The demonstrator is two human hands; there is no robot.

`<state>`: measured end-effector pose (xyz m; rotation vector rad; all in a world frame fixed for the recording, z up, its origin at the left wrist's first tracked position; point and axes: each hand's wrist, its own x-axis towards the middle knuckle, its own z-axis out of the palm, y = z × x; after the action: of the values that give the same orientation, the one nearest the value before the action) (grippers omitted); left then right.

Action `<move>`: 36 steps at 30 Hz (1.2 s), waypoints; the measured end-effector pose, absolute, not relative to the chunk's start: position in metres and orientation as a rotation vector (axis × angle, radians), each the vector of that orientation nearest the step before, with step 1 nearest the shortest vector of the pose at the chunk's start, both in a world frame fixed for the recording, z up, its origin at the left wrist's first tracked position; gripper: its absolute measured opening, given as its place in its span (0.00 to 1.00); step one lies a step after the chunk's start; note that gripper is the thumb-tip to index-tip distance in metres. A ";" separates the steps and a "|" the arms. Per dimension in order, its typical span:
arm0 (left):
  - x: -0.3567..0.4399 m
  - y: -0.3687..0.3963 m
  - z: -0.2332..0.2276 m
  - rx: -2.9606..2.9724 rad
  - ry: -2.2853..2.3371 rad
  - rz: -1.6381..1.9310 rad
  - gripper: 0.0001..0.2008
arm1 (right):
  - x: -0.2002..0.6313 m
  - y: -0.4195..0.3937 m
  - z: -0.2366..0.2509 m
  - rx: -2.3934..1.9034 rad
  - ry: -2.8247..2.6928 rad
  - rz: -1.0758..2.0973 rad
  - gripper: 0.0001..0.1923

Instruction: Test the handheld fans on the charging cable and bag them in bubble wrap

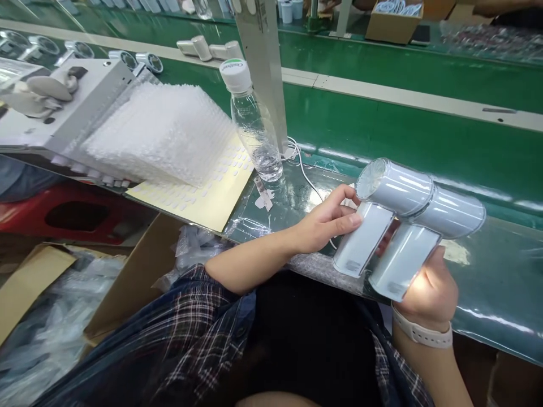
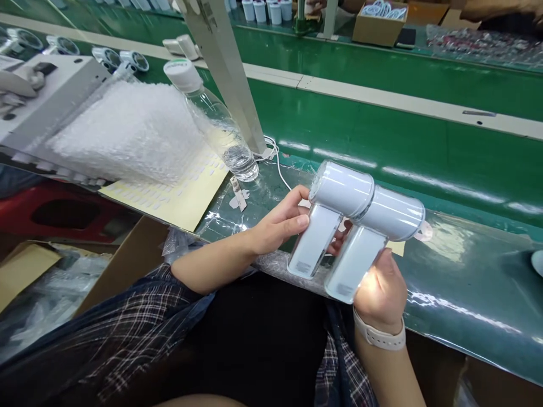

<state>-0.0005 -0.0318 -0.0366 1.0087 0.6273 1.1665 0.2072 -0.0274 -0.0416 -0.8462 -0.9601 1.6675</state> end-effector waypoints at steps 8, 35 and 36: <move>-0.002 -0.031 -0.030 0.993 0.534 1.155 0.26 | 0.209 -0.037 -0.033 -0.852 -0.976 1.555 0.15; -0.002 -0.022 -0.035 0.977 0.673 1.073 0.34 | 0.208 -0.024 -0.023 -0.777 -0.766 1.394 0.19; -0.002 -0.021 -0.036 0.985 0.668 1.058 0.34 | 0.207 -0.024 -0.025 -0.786 -0.749 1.369 0.18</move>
<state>-0.0019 -0.0210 -0.0355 0.9854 0.6684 1.0580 0.2069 -0.0244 -0.0253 -0.7856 -0.7492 1.3694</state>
